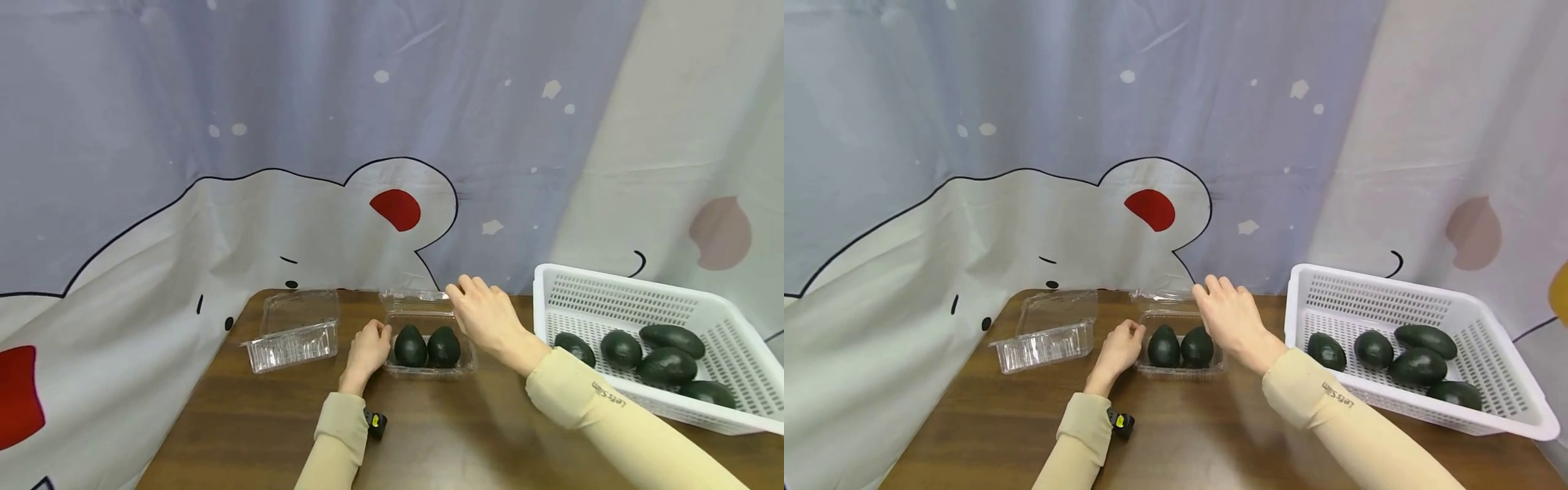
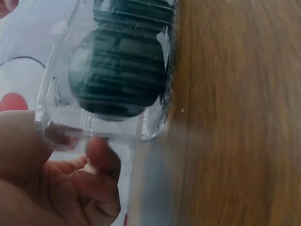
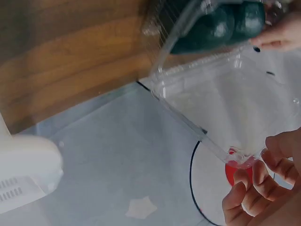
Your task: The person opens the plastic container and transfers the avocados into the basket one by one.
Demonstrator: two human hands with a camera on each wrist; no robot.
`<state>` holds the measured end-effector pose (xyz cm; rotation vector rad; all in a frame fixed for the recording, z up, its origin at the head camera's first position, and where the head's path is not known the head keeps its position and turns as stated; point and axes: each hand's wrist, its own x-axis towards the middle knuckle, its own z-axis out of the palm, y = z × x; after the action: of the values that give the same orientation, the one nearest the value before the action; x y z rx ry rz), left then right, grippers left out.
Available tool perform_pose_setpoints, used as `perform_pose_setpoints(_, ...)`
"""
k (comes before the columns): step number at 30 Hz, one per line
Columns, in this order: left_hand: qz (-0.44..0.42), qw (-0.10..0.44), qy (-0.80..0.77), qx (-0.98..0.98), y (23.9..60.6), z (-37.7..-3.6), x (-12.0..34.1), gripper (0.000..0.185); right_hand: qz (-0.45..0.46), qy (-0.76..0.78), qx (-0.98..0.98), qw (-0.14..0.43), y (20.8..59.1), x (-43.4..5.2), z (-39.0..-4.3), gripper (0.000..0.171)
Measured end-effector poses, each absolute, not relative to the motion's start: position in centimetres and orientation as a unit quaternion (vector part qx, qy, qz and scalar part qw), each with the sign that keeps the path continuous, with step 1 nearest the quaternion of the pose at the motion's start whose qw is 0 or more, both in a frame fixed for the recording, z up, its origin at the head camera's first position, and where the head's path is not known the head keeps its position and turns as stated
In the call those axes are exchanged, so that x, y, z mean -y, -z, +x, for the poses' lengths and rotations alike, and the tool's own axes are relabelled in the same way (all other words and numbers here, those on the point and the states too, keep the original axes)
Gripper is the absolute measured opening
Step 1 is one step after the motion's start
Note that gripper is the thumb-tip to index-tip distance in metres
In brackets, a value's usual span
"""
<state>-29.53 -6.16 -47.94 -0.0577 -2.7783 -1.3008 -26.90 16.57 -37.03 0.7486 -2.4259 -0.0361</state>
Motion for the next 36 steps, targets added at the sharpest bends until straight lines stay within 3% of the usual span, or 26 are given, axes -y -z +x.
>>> perform_pose_setpoints(10, -0.028, 0.061, 0.452, 0.889, 48.4, -29.6, 5.6, 0.020, 0.208, -0.019, 0.941, 0.266, 35.0, -16.0, -29.8, 0.002)
perform_pose_setpoints(21, -0.023, 0.075, 0.456, 0.887, 48.6, -29.7, 5.7, 0.021, 0.122, -0.049, 0.969, 0.209, 35.4, -14.8, -33.1, 0.009)
perform_pose_setpoints(36, -0.022, 0.095, 0.450, 0.888, 49.0, -29.8, 5.7, 0.020, 0.038, -0.108, 0.986, 0.123, 38.7, -13.5, -35.7, 0.053)
